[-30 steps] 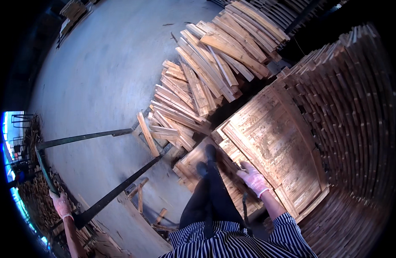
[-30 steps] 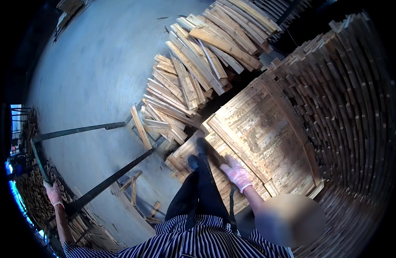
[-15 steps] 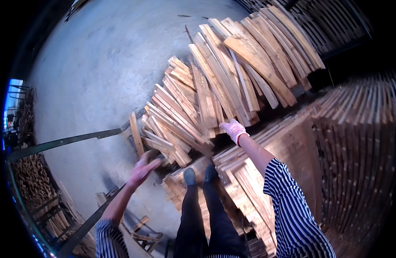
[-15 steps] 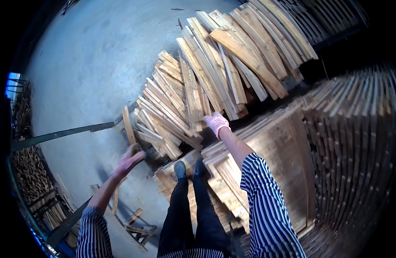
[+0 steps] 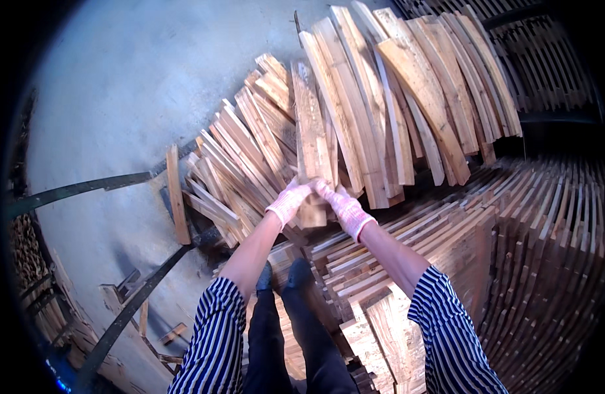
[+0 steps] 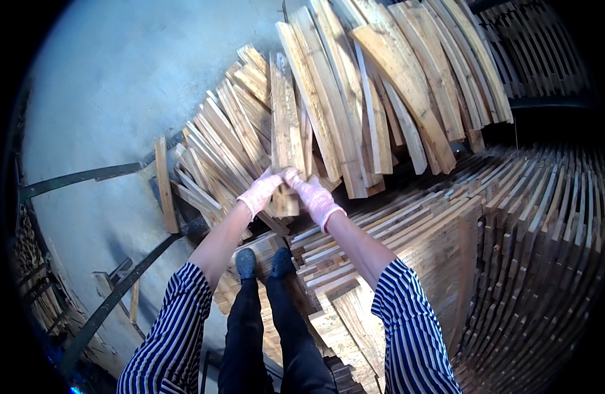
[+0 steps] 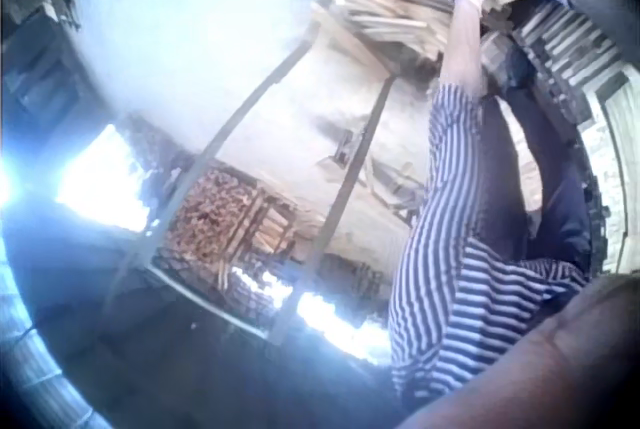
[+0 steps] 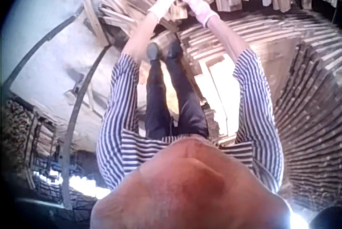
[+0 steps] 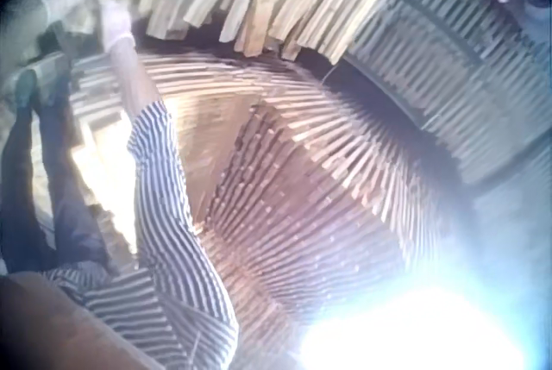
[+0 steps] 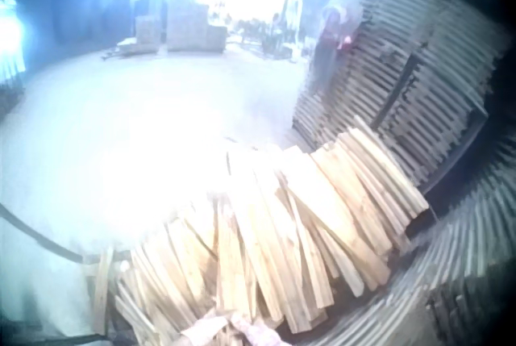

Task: The person picks up wooden planks from a pile on the floor and stacks them onto a growing pile on a metal rack. The person wears pink gloves and handles the planks one by one or in small groups, arranging them neatly on the rack.

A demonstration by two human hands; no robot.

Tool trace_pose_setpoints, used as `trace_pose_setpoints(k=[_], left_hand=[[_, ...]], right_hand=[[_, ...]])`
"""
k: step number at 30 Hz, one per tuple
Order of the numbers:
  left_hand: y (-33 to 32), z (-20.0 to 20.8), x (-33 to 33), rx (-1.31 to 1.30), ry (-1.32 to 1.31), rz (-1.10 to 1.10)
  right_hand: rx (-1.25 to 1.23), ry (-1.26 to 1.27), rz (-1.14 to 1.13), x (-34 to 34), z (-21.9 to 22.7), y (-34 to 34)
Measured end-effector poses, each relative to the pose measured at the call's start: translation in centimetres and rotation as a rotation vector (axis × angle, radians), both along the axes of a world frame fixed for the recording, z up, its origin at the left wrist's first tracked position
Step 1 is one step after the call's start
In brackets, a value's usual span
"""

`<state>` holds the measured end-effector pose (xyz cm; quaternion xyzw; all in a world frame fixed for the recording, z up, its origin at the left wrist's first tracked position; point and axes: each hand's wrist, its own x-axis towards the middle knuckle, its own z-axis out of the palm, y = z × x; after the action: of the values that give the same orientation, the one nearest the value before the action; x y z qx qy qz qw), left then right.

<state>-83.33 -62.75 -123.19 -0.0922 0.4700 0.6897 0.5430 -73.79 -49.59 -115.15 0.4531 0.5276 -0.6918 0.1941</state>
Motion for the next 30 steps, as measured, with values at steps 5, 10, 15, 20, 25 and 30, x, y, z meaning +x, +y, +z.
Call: trace_pose_setpoints(k=[5, 10, 15, 20, 25, 30], left_hand=[[-8.6, 15.9, 0.2, 0.016, -0.35, -0.026], [-10.2, 26.9, 3.8, -0.118, -0.101, -0.183], [-14.1, 32.9, 7.6, -0.063, -0.221, -0.207], [-19.7, 41.4, 13.8, -0.1, -0.095, -0.446], [-16.6, 43.7, 13.3, 0.137, 0.206, -1.011], [-2.4, 54.2, 10.6, 0.373, 0.459, -0.475]], right_hand=[[0.028, 0.048, 0.29, 0.9, 15.6, -3.4], [-0.799, 0.018, -0.502, 0.8, 12.3, -4.0], [-0.906, 0.249, -0.557, 5.4, 16.7, -8.6], [-0.868, 0.579, -0.49, 12.4, 23.1, -10.5], [-0.912, 0.613, -0.598, 14.0, 28.2, -9.2], [0.042, 0.601, -0.466, 17.7, 43.0, -4.7]])
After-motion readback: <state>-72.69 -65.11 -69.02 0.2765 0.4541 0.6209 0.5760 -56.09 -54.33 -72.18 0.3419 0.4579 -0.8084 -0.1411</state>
